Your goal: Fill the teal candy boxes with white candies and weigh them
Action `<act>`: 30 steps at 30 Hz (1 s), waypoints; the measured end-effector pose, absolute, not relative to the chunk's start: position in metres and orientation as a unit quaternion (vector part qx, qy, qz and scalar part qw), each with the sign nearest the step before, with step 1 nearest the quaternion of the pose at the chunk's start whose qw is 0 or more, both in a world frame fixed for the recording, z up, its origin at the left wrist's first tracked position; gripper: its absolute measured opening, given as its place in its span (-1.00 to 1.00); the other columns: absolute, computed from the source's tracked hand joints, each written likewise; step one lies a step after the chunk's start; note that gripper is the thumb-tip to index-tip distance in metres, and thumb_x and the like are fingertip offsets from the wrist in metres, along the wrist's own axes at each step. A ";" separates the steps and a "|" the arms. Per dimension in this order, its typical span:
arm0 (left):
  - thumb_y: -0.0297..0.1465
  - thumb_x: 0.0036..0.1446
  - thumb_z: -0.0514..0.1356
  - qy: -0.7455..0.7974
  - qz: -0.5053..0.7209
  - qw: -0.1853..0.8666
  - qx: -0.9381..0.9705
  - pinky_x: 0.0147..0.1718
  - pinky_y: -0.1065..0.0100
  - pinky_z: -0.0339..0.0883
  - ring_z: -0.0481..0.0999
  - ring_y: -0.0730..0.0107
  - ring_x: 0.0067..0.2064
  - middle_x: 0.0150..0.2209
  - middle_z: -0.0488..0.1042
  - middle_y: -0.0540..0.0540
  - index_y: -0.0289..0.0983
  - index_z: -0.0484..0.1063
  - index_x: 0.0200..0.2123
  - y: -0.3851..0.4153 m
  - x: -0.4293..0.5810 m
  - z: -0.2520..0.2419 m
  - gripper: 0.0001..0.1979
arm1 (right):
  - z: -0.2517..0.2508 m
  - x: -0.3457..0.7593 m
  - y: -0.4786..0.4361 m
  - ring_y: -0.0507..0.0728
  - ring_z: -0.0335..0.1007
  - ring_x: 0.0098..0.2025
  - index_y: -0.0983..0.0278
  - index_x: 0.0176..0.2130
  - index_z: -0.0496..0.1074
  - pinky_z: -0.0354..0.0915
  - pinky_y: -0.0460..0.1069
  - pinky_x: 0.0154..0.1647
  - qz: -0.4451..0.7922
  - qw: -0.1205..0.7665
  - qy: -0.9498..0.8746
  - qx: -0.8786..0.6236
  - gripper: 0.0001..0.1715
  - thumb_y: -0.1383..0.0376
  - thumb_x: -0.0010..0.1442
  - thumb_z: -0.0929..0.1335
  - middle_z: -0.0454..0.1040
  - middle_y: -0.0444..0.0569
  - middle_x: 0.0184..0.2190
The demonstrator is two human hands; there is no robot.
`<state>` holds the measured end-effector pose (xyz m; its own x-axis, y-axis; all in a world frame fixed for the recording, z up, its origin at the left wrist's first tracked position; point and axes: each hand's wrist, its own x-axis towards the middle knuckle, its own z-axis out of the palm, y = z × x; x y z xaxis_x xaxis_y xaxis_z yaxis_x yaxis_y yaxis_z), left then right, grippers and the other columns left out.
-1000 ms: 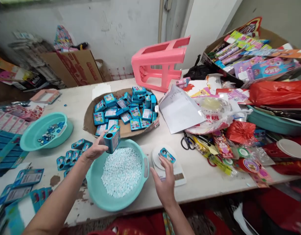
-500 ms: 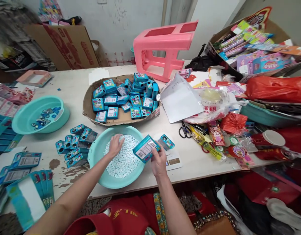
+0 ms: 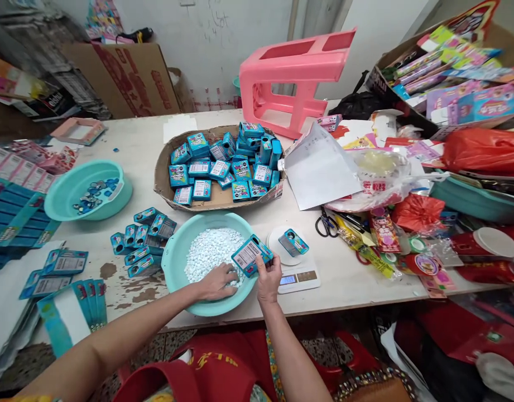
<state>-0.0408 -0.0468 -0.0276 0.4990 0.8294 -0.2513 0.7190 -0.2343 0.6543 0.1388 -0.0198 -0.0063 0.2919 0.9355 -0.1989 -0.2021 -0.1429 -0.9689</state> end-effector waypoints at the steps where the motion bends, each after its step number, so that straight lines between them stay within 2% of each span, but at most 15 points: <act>1: -0.17 0.03 0.16 0.487 0.085 0.378 0.783 -0.19 0.06 0.21 0.38 -0.02 -0.17 -0.21 0.40 -0.23 -0.19 0.49 -0.25 -0.054 -0.050 -0.026 -0.72 | -0.006 0.138 -0.020 0.13 0.44 -0.22 0.26 -0.18 0.30 0.35 0.06 -0.15 0.495 0.570 -0.322 -0.571 -0.56 0.07 0.03 0.42 0.50 -0.06 -0.28; 5: -0.22 -0.06 0.24 0.521 0.126 0.397 0.745 -0.35 0.11 0.22 0.41 0.06 -0.36 -0.39 0.39 -0.22 -0.21 0.49 -0.44 -0.072 -0.075 -0.019 -0.81 | -0.002 0.134 -0.019 0.14 0.44 -0.20 0.27 -0.17 0.29 0.36 0.07 -0.13 0.487 0.568 -0.324 -0.579 -0.51 0.07 0.00 0.44 0.50 -0.03 -0.27; 9: -0.34 -0.20 0.31 0.586 0.158 0.440 0.662 -0.35 0.17 0.23 0.39 0.17 -0.47 -0.53 0.34 -0.11 -0.22 0.42 -0.58 -0.070 -0.084 -0.019 -0.87 | 0.005 0.128 -0.020 0.15 0.45 -0.20 0.28 -0.14 0.30 0.37 0.10 -0.11 0.497 0.548 -0.357 -0.570 -0.46 0.09 -0.04 0.47 0.50 -0.01 -0.24; 11: -0.38 -0.21 0.29 0.599 0.165 0.441 0.647 -0.34 0.20 0.24 0.39 0.20 -0.47 -0.57 0.34 -0.08 -0.23 0.41 -0.59 -0.063 -0.087 -0.017 -0.90 | 0.011 0.123 -0.023 0.17 0.45 -0.16 0.28 -0.07 0.31 0.37 0.10 -0.10 0.504 0.516 -0.404 -0.564 -0.43 0.11 -0.03 0.47 0.49 0.03 -0.19; 14: -0.36 -0.10 0.22 0.622 0.189 0.444 0.617 -0.35 0.27 0.24 0.41 0.26 -0.44 -0.53 0.39 -0.06 -0.25 0.43 -0.53 -0.052 -0.093 -0.007 -0.92 | 0.022 0.115 -0.030 0.21 0.41 -0.09 0.26 -0.03 0.37 0.34 0.11 -0.07 0.474 0.443 -0.519 -0.556 -0.47 0.14 0.02 0.44 0.46 0.06 -0.12; 16: -0.28 -0.01 0.17 0.650 0.257 0.485 0.525 -0.48 0.37 0.21 0.36 0.38 -0.51 -0.54 0.37 -0.03 -0.26 0.42 -0.48 -0.046 -0.094 0.007 -0.83 | 0.027 0.110 -0.035 0.22 0.39 -0.07 0.23 -0.06 0.40 0.31 0.11 -0.04 0.439 0.404 -0.590 -0.544 -0.56 0.16 0.05 0.42 0.46 0.04 -0.13; 18: -0.20 0.00 0.18 0.651 0.368 0.540 0.387 -0.65 0.46 0.06 0.23 0.52 -0.63 -0.60 0.29 0.04 -0.27 0.37 -0.46 -0.043 -0.091 0.024 -0.76 | 0.029 0.104 -0.038 0.22 0.38 -0.07 0.21 -0.08 0.41 0.30 0.11 -0.05 0.416 0.381 -0.636 -0.527 -0.61 0.19 0.07 0.42 0.45 0.02 -0.15; 20: -0.18 -0.02 0.21 0.606 0.485 0.565 0.280 -0.73 0.49 -0.07 0.14 0.59 -0.70 -0.60 0.26 0.07 -0.27 0.32 -0.46 -0.039 -0.084 0.039 -0.73 | 0.030 0.099 -0.042 0.22 0.37 -0.08 0.20 -0.10 0.41 0.29 0.11 -0.06 0.400 0.363 -0.668 -0.512 -0.64 0.22 0.07 0.42 0.45 0.01 -0.17; 22: -0.20 -0.02 0.22 0.548 0.581 0.559 0.223 -0.72 0.50 -0.01 0.21 0.59 -0.68 -0.57 0.30 0.06 -0.27 0.29 -0.47 -0.035 -0.075 0.049 -0.74 | 0.029 0.094 -0.045 0.22 0.36 -0.09 0.20 -0.12 0.42 0.28 0.11 -0.06 0.385 0.345 -0.694 -0.501 -0.64 0.24 0.05 0.44 0.45 0.00 -0.20; 24: -0.22 -0.01 0.21 0.506 0.641 0.548 0.180 -0.65 0.48 0.14 0.33 0.53 -0.61 -0.58 0.30 0.05 -0.28 0.28 -0.50 -0.031 -0.066 0.052 -0.74 | 0.030 0.090 -0.049 0.22 0.36 -0.10 0.20 -0.12 0.42 0.27 0.11 -0.08 0.374 0.326 -0.711 -0.498 -0.63 0.25 0.04 0.45 0.47 0.00 -0.20; 27: -0.23 0.01 0.21 0.482 0.679 0.539 0.128 -0.53 0.43 0.27 0.40 0.48 -0.56 -0.59 0.29 0.05 -0.30 0.27 -0.53 -0.027 -0.058 0.050 -0.73 | 0.032 0.088 -0.053 0.22 0.38 -0.10 0.19 -0.11 0.41 0.23 0.10 -0.09 0.355 0.302 -0.725 -0.508 -0.63 0.28 0.03 0.45 0.49 -0.02 -0.18; 30: -0.22 0.01 0.21 0.488 0.686 0.529 0.105 -0.51 0.40 0.30 0.39 0.49 -0.58 -0.57 0.32 0.04 -0.30 0.26 -0.53 -0.026 -0.054 0.049 -0.72 | 0.035 0.088 -0.055 0.23 0.38 -0.09 0.18 -0.12 0.41 0.20 0.09 -0.10 0.331 0.287 -0.737 -0.514 -0.63 0.30 0.03 0.44 0.50 -0.05 -0.17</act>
<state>-0.0544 -0.0257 0.0492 -0.4184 0.8283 -0.3726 -0.6240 0.0359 0.7806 0.0879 -0.0550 0.0348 -0.3064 0.9482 0.0839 0.5678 0.2528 -0.7834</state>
